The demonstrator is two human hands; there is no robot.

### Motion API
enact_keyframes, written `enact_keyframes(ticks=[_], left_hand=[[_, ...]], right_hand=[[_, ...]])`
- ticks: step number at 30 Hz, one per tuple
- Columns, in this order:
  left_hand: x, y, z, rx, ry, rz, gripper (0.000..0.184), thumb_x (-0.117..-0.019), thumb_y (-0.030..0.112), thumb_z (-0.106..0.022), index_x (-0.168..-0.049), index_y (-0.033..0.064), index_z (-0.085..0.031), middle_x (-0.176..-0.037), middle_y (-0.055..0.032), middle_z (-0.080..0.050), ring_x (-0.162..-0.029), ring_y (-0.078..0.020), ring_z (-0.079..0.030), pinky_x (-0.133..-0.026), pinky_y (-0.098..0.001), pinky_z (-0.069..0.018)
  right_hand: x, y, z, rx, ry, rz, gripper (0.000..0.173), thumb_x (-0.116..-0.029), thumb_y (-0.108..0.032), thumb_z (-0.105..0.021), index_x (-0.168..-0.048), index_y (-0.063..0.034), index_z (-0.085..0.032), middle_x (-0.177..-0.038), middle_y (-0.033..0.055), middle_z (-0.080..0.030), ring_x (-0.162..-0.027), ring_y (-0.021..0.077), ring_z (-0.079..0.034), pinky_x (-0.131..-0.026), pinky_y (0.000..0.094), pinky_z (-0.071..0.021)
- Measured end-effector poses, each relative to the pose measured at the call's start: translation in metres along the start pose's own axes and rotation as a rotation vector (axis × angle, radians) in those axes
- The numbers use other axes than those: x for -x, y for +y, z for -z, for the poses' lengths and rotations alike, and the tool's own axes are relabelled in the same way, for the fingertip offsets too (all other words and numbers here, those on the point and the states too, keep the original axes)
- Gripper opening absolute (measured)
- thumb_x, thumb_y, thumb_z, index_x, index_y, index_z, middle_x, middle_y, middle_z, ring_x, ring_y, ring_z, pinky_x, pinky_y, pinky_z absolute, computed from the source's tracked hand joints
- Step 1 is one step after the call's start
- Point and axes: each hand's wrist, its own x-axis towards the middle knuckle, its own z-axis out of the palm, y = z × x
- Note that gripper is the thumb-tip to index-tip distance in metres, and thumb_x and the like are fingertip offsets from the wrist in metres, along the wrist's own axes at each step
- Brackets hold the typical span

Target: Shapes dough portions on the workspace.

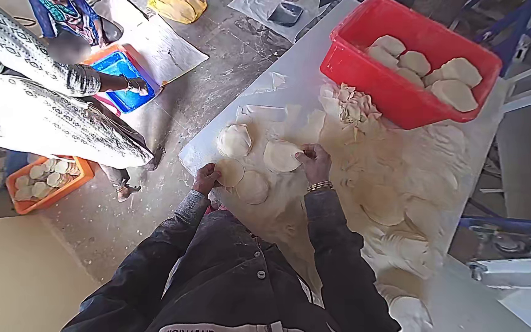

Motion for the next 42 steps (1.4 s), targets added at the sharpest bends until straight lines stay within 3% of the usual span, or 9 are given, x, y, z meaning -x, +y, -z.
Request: enact_keyframes(ticks=[6, 9, 15, 22, 26, 28, 30, 34, 42], left_hand=[[0.004, -0.001, -0.002, -0.203, -0.024, -0.091, 0.029, -0.1008, 0.001, -0.053, -0.129, -0.0073, -0.055, -0.111, -0.0193, -0.067, -0.083, -0.0178, -0.070, -0.073, -0.0334, -0.0598], [0.006, -0.008, -0.004, -0.308, -0.039, -0.133, 0.027, -0.0978, 0.003, -0.057, -0.122, -0.0079, -0.060, -0.106, -0.0185, -0.068, -0.081, -0.0176, -0.070, -0.074, -0.0343, -0.0597], [0.010, -0.003, -0.009, -0.141, 0.013, -0.183, 0.013, -0.1002, 0.008, -0.055, -0.096, -0.0034, -0.060, -0.082, -0.0080, -0.063, -0.074, -0.0116, -0.064, -0.072, -0.0307, -0.0556], [0.023, 0.009, -0.018, 0.368, 0.023, 0.103, 0.028, -0.1073, 0.002, -0.041, -0.133, -0.0054, -0.047, -0.110, -0.0206, -0.063, -0.088, -0.0278, -0.070, -0.075, -0.0438, -0.0618], [0.040, 0.012, -0.027, 0.479, -0.020, 0.135, 0.023, -0.1087, 0.006, -0.037, -0.122, -0.0051, -0.052, -0.100, -0.0167, -0.066, -0.085, -0.0258, -0.071, -0.075, -0.0429, -0.0616], [0.041, 0.011, -0.029, 0.488, -0.047, 0.159, 0.036, -0.1125, 0.023, -0.031, -0.126, -0.0030, -0.051, -0.101, -0.0151, -0.067, -0.085, -0.0231, -0.070, -0.075, -0.0399, -0.0601], [0.035, 0.003, -0.028, 0.483, -0.047, 0.165, 0.040, -0.1125, 0.029, -0.033, -0.125, -0.0025, -0.053, -0.099, -0.0134, -0.069, -0.085, -0.0201, -0.071, -0.075, -0.0363, -0.0598], [0.032, 0.000, -0.025, 0.484, 0.004, 0.200, 0.021, -0.1070, 0.008, -0.048, -0.121, -0.0049, -0.055, -0.097, -0.0144, -0.068, -0.082, -0.0216, -0.071, -0.073, -0.0371, -0.0608], [0.038, 0.007, -0.012, 0.513, -0.117, 0.099, 0.016, -0.1058, 0.002, -0.043, -0.112, -0.0005, -0.058, -0.091, -0.0102, -0.071, -0.080, -0.0206, -0.072, -0.074, -0.0376, -0.0616]], right_hand=[[0.017, -0.049, 0.001, -0.148, -0.088, 0.147, 0.029, -0.0917, -0.003, -0.072, -0.118, 0.0026, -0.063, -0.101, 0.0175, -0.069, -0.084, 0.0230, -0.066, -0.079, 0.0426, -0.0546], [0.035, -0.075, 0.009, -0.233, -0.133, 0.226, 0.026, -0.0916, -0.001, -0.070, -0.117, -0.0006, -0.063, -0.098, 0.0131, -0.069, -0.080, 0.0172, -0.066, -0.073, 0.0359, -0.0562], [0.061, -0.103, 0.021, -0.253, -0.216, 0.346, 0.022, -0.0896, 0.000, -0.070, -0.111, -0.0024, -0.065, -0.092, 0.0084, -0.069, -0.077, 0.0130, -0.068, -0.069, 0.0294, -0.0591], [0.067, -0.105, 0.013, 0.003, -0.199, 0.380, 0.021, -0.0919, -0.001, -0.070, -0.112, -0.0023, -0.065, -0.095, 0.0108, -0.069, -0.077, 0.0179, -0.067, -0.069, 0.0365, -0.0575], [0.087, -0.099, -0.050, 0.208, -0.331, 0.434, 0.021, -0.0932, 0.000, -0.066, -0.114, 0.0011, -0.068, -0.103, 0.0191, -0.070, -0.092, 0.0325, -0.070, -0.084, 0.0503, -0.0558], [0.098, -0.094, -0.079, 0.323, -0.553, 0.352, 0.031, -0.1001, -0.004, -0.057, -0.130, 0.0004, -0.063, -0.121, 0.0205, -0.069, -0.115, 0.0338, -0.066, -0.103, 0.0477, -0.0489], [0.103, -0.083, -0.096, 0.305, -0.660, 0.308, 0.035, -0.1012, -0.003, -0.054, -0.135, 0.0021, -0.060, -0.125, 0.0204, -0.068, -0.121, 0.0315, -0.064, -0.109, 0.0431, -0.0448], [0.092, -0.063, -0.089, 0.199, -0.606, 0.233, 0.030, -0.0984, -0.003, -0.058, -0.127, 0.0018, -0.066, -0.117, 0.0167, -0.072, -0.110, 0.0255, -0.069, -0.102, 0.0400, -0.0503], [0.083, -0.025, -0.057, -0.121, -0.350, 0.023, 0.024, -0.0999, -0.013, -0.063, -0.117, 0.0036, -0.066, -0.106, 0.0138, -0.071, -0.086, 0.0155, -0.071, -0.080, 0.0320, -0.0597]])
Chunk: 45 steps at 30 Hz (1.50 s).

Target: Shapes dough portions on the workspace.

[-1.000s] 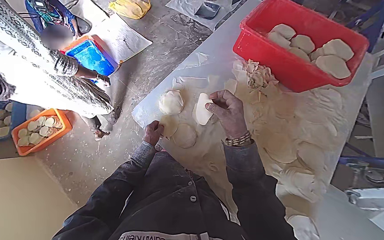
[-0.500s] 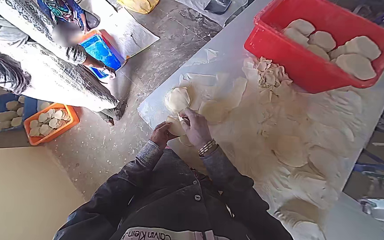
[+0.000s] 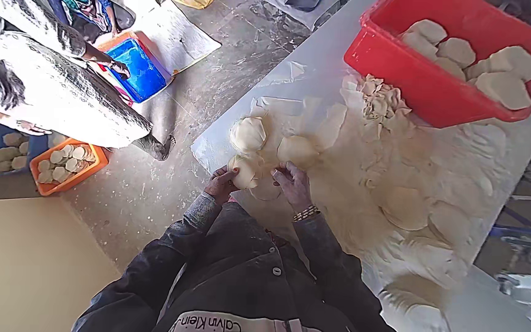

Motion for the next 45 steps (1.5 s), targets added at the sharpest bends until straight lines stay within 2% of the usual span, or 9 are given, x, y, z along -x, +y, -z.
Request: enact_keyframes(ticks=[4, 13, 18, 21, 24, 33, 36, 40, 45], left_hand=[[0.011, 0.009, -0.002, -0.022, -0.118, -0.072, 0.021, -0.1013, -0.001, -0.042, -0.106, 0.0012, -0.062, -0.088, -0.0088, -0.074, -0.078, -0.0183, -0.074, -0.073, -0.0355, -0.0625], [0.030, 0.004, -0.019, 0.121, -0.251, 0.003, 0.015, -0.0851, 0.005, -0.053, -0.096, 0.0076, -0.063, -0.088, -0.0074, -0.074, -0.078, -0.0160, -0.073, -0.068, -0.0330, -0.0619], [0.024, 0.003, -0.012, -0.017, -0.375, -0.013, 0.019, -0.0874, 0.010, -0.068, -0.106, 0.0049, -0.067, -0.095, -0.0067, -0.076, -0.085, -0.0149, -0.074, -0.077, -0.0331, -0.0621], [0.025, 0.006, -0.012, -0.246, -0.393, 0.016, 0.042, -0.0857, 0.000, -0.065, -0.125, 0.0021, -0.050, -0.102, -0.0067, -0.073, -0.084, -0.0162, -0.074, -0.070, -0.0316, -0.0633], [0.032, 0.011, -0.016, -0.412, -0.337, 0.089, 0.058, -0.0873, -0.006, -0.063, -0.141, 0.0020, -0.043, -0.111, -0.0078, -0.072, -0.087, -0.0172, -0.074, -0.069, -0.0306, -0.0636], [0.002, 0.040, -0.071, -1.218, -0.663, 0.017, 0.043, -0.0948, -0.002, -0.057, -0.138, 0.0012, -0.055, -0.119, -0.0203, -0.066, -0.089, -0.0255, -0.073, -0.076, -0.0417, -0.0624], [-0.012, 0.051, -0.138, -1.009, -0.712, -0.194, 0.047, -0.0943, -0.006, -0.057, -0.141, -0.0004, -0.051, -0.112, -0.0198, -0.068, -0.085, -0.0231, -0.072, -0.076, -0.0404, -0.0621], [-0.022, 0.064, -0.188, -0.785, -0.694, -0.658, 0.064, -0.0968, 0.014, -0.060, -0.153, -0.0022, -0.033, -0.142, -0.0204, -0.056, -0.121, -0.0247, -0.065, -0.099, -0.0386, -0.0565], [-0.014, 0.003, -0.147, -0.637, -0.533, -0.017, 0.050, -0.1117, 0.036, -0.025, -0.139, 0.0027, -0.050, -0.124, -0.0107, -0.068, -0.109, -0.0199, -0.068, -0.092, -0.0385, -0.0560]], right_hand=[[0.009, -0.006, -0.003, -0.275, -0.019, -0.110, 0.026, -0.1068, -0.020, -0.054, -0.109, 0.0028, -0.065, -0.094, 0.0082, -0.070, -0.075, 0.0108, -0.068, -0.068, 0.0268, -0.0577], [0.017, -0.004, -0.008, -0.943, -0.373, -0.273, 0.059, -0.1116, -0.045, -0.019, -0.140, -0.0025, -0.048, -0.121, 0.0162, -0.067, -0.107, 0.0259, -0.070, -0.087, 0.0426, -0.0607], [0.023, -0.002, -0.005, -1.094, -0.318, -0.218, 0.023, -0.1065, -0.014, -0.043, -0.115, -0.0001, -0.060, -0.102, 0.0126, -0.073, -0.092, 0.0196, -0.073, -0.084, 0.0366, -0.0621], [0.023, -0.005, 0.006, -0.966, -0.260, -0.124, 0.013, -0.0990, 0.002, -0.054, -0.109, 0.0025, -0.063, -0.095, 0.0107, -0.074, -0.087, 0.0162, -0.074, -0.082, 0.0328, -0.0626], [0.027, -0.005, 0.019, -0.848, -0.193, -0.076, 0.015, -0.0967, 0.005, -0.059, -0.111, 0.0039, -0.065, -0.095, 0.0101, -0.075, -0.087, 0.0153, -0.074, -0.082, 0.0315, -0.0626], [0.073, 0.035, 0.060, -0.712, -0.019, -0.135, 0.018, -0.0951, -0.002, -0.064, -0.113, 0.0017, -0.065, -0.091, 0.0064, -0.074, -0.081, 0.0120, -0.072, -0.076, 0.0286, -0.0619], [0.090, 0.049, 0.067, -0.692, 0.017, -0.159, 0.017, -0.0946, -0.003, -0.066, -0.111, 0.0014, -0.066, -0.091, 0.0064, -0.075, -0.080, 0.0119, -0.073, -0.075, 0.0283, -0.0623], [0.103, 0.049, 0.077, -0.682, 0.085, -0.100, 0.021, -0.0936, -0.006, -0.066, -0.113, 0.0014, -0.067, -0.092, 0.0057, -0.075, -0.082, 0.0115, -0.073, -0.076, 0.0275, -0.0624], [0.102, 0.027, 0.083, -0.835, -0.007, 0.061, 0.020, -0.0938, -0.006, -0.066, -0.113, -0.0008, -0.066, -0.095, 0.0045, -0.075, -0.085, 0.0113, -0.073, -0.080, 0.0286, -0.0623]])
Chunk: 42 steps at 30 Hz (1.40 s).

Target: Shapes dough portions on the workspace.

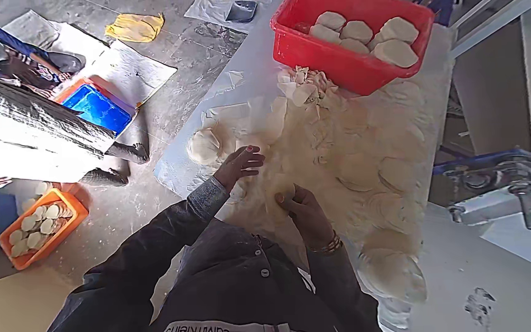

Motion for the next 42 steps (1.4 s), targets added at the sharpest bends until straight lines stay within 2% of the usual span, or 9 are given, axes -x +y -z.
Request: enact_keyframes(ticks=[2, 5, 10, 15, 24, 30, 38, 40, 42], left_hand=[[0.012, -0.027, -0.014, 0.316, 0.009, 0.196, 0.071, -0.1092, 0.049, -0.005, -0.132, 0.0027, -0.055, -0.113, -0.0105, -0.070, -0.101, -0.0189, -0.068, -0.086, -0.0373, -0.0550], [0.027, -0.050, -0.024, 0.832, 0.077, 0.194, 0.076, -0.1050, 0.062, -0.011, -0.126, 0.0057, -0.057, -0.107, -0.0136, -0.071, -0.102, -0.0236, -0.069, -0.089, -0.0427, -0.0573], [0.039, -0.055, -0.017, 0.661, 0.190, 0.232, 0.034, -0.1108, 0.027, -0.036, -0.128, 0.0042, -0.054, -0.109, -0.0116, -0.067, -0.100, -0.0209, -0.068, -0.087, -0.0389, -0.0578], [0.049, -0.065, -0.013, 0.778, 0.275, 0.245, 0.039, -0.1116, 0.031, -0.030, -0.131, 0.0041, -0.051, -0.112, -0.0132, -0.066, -0.103, -0.0226, -0.067, -0.089, -0.0405, -0.0560], [0.056, -0.063, 0.004, 0.837, 0.349, 0.217, 0.044, -0.1117, 0.037, -0.026, -0.130, 0.0051, -0.050, -0.109, -0.0134, -0.066, -0.100, -0.0235, -0.067, -0.086, -0.0418, -0.0571], [0.057, -0.066, 0.007, 0.930, 0.317, 0.201, 0.048, -0.1115, 0.040, -0.024, -0.131, 0.0054, -0.052, -0.110, -0.0145, -0.067, -0.101, -0.0249, -0.068, -0.088, -0.0436, -0.0567], [0.070, -0.071, 0.021, 0.913, 0.424, 0.207, 0.046, -0.1115, 0.039, -0.026, -0.134, 0.0052, -0.047, -0.113, -0.0149, -0.064, -0.102, -0.0248, -0.066, -0.088, -0.0435, -0.0560], [0.077, -0.075, 0.029, 0.907, 0.466, 0.190, 0.045, -0.1115, 0.038, -0.027, -0.132, 0.0057, -0.050, -0.112, -0.0138, -0.066, -0.101, -0.0239, -0.067, -0.086, -0.0426, -0.0571], [0.086, -0.080, 0.038, 0.918, 0.525, 0.158, 0.044, -0.1112, 0.039, -0.028, -0.130, 0.0059, -0.051, -0.109, -0.0136, -0.067, -0.099, -0.0239, -0.068, -0.084, -0.0431, -0.0583]], right_hand=[[-0.007, -0.003, -0.005, -0.137, -0.072, 0.022, 0.022, -0.0922, -0.007, -0.069, -0.114, -0.0019, -0.066, -0.100, 0.0060, -0.076, -0.091, 0.0129, -0.074, -0.085, 0.0311, -0.0618], [-0.018, -0.002, -0.007, -0.057, -0.010, -0.005, 0.023, -0.0946, -0.005, -0.063, -0.117, 0.0000, -0.063, -0.100, 0.0074, -0.076, -0.090, 0.0135, -0.074, -0.082, 0.0302, -0.0624], [-0.036, 0.013, -0.003, 0.615, 0.139, -0.012, 0.019, -0.1001, -0.014, -0.056, -0.109, -0.0016, -0.068, -0.083, 0.0011, -0.072, -0.070, 0.0071, -0.070, -0.063, 0.0265, -0.0610], [-0.033, 0.014, -0.014, 1.054, 0.273, 0.127, 0.030, -0.1031, -0.025, -0.055, -0.101, -0.0015, -0.073, -0.074, 0.0059, -0.064, -0.067, 0.0147, -0.059, -0.067, 0.0392, -0.0483], [-0.037, -0.021, -0.020, 0.921, 0.279, 0.302, 0.021, -0.1009, -0.020, -0.056, -0.106, -0.0052, -0.071, -0.077, -0.0039, -0.065, -0.066, -0.0026, -0.060, -0.063, 0.0176, -0.0496], [-0.032, -0.040, -0.054, 0.524, -0.003, 0.241, 0.012, -0.0985, -0.008, -0.057, -0.102, -0.0045, -0.069, -0.081, -0.0036, -0.072, -0.073, 0.0022, -0.069, -0.068, 0.0187, -0.0579], [-0.070, -0.033, -0.034, 0.921, -0.355, -0.139, 0.015, -0.1009, -0.014, -0.060, -0.105, -0.0028, -0.068, -0.084, -0.0001, -0.067, -0.074, 0.0035, -0.064, -0.072, 0.0238, -0.0541], [-0.078, -0.048, -0.014, 0.628, -0.182, 0.041, 0.011, -0.0975, -0.006, -0.058, -0.099, -0.0054, -0.068, -0.080, -0.0034, -0.069, -0.071, 0.0018, -0.066, -0.068, 0.0204, -0.0572], [-0.088, -0.054, 0.003, 0.247, 0.093, 0.196, 0.020, -0.1061, -0.012, -0.047, -0.111, -0.0096, -0.066, -0.093, -0.0019, -0.072, -0.080, 0.0067, -0.070, -0.073, 0.0247, -0.0614]])
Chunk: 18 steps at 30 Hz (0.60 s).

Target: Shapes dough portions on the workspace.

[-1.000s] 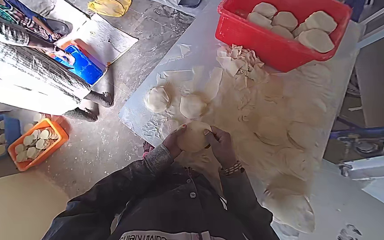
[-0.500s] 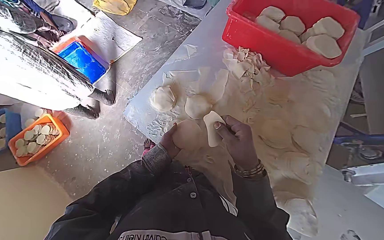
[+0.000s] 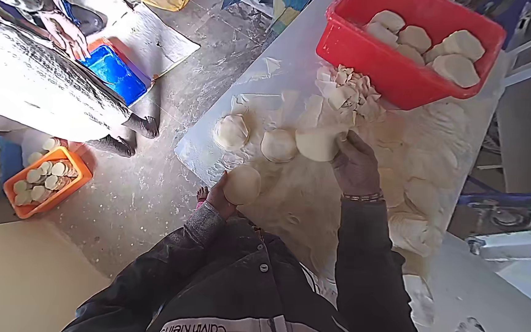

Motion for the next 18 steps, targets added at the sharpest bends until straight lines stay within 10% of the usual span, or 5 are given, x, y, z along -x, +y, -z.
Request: enact_keyframes(ticks=[5, 10, 14, 18], left_hand=[[0.007, 0.018, 0.030, 0.073, 0.095, -0.133, 0.046, -0.1114, 0.040, -0.024, -0.131, 0.0056, -0.049, -0.111, -0.0152, -0.065, -0.099, -0.0260, -0.067, -0.082, -0.0455, -0.0580], [0.009, 0.032, 0.050, 0.086, 0.178, -0.217, 0.046, -0.1114, 0.040, -0.023, -0.130, 0.0065, -0.048, -0.109, -0.0147, -0.065, -0.097, -0.0255, -0.068, -0.079, -0.0452, -0.0586], [0.004, 0.032, 0.058, 0.113, 0.183, -0.252, 0.047, -0.1116, 0.040, -0.023, -0.133, 0.0055, -0.047, -0.113, -0.0148, -0.064, -0.102, -0.0252, -0.066, -0.086, -0.0451, -0.0565], [0.008, 0.030, 0.054, 0.117, 0.178, -0.235, 0.046, -0.1114, 0.040, -0.024, -0.131, 0.0064, -0.048, -0.113, -0.0144, -0.065, -0.102, -0.0254, -0.067, -0.085, -0.0452, -0.0575]], right_hand=[[0.008, 0.045, -0.031, 0.522, -0.013, -0.260, 0.024, -0.1079, -0.015, -0.051, -0.115, 0.0023, -0.065, -0.092, 0.0089, -0.074, -0.076, 0.0145, -0.073, -0.070, 0.0294, -0.0606], [0.020, 0.083, -0.098, 1.213, -0.257, -0.415, 0.065, -0.1003, -0.048, -0.062, -0.146, -0.0026, -0.051, -0.137, 0.0224, -0.060, -0.127, 0.0364, -0.058, -0.107, 0.0511, -0.0447], [0.008, 0.087, -0.105, 1.045, -0.358, -0.459, 0.053, -0.0951, -0.034, -0.071, -0.131, 0.0035, -0.060, -0.127, 0.0248, -0.064, -0.123, 0.0365, -0.059, -0.107, 0.0522, -0.0424], [0.044, 0.069, -0.087, 0.692, -0.132, -0.030, 0.041, -0.0837, -0.020, -0.072, -0.117, 0.0036, -0.067, -0.105, 0.0159, -0.071, -0.099, 0.0200, -0.068, -0.088, 0.0391, -0.0537]])
